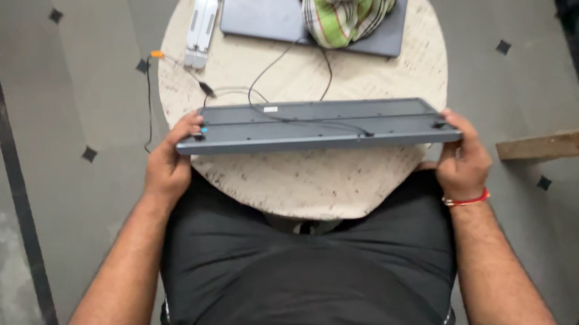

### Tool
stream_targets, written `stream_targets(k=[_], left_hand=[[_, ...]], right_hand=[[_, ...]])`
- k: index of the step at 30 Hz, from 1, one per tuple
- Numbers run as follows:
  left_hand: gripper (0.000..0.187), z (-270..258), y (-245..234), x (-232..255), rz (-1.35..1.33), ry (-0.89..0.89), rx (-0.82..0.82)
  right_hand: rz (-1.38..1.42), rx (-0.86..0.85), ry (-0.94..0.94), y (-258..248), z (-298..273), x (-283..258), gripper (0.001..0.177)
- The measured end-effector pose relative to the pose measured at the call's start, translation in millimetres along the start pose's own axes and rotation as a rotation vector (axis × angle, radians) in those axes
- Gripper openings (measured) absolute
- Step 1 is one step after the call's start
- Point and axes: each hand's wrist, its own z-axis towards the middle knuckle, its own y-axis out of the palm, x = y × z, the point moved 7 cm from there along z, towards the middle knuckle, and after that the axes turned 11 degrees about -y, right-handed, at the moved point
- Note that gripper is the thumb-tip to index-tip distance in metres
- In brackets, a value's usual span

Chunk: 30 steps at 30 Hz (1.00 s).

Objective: The person wipes a keyboard with a cloth, turns the keyboard over, and continues wiping the keys and frame.

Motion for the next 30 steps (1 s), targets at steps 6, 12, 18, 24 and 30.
stream_targets(k=[6, 12, 18, 24, 30], left_hand=[[0.058, 6.3, 4.6, 2.7, 0.043, 0.036, -0.041], [0.061, 7.2, -11.6, 22.6, 0.204, 0.111, -0.064], [0.063, 3.1, -9.6, 58.7, 0.352, 0.255, -0.085], [0.07, -7.8, -4.9, 59.8, 0.475, 0.215, -0.077], [0.059, -4.6, -5.3, 63.2, 0.509, 0.217, -0.057]], right_hand=[[-0.012, -0.045, 0.008, -1.2, -1.7, -1.3, 0.041], [0.071, -0.203, -0.218, -10.1, 9.1, -11.8, 0.057], [-0.203, -0.39, -0.239, -13.0, 17.7, -29.0, 0.05], [-0.185, -0.518, -0.204, -13.7, 13.7, -33.4, 0.044], [-0.17, -0.507, -0.205, -12.9, 11.3, -28.2, 0.049]])
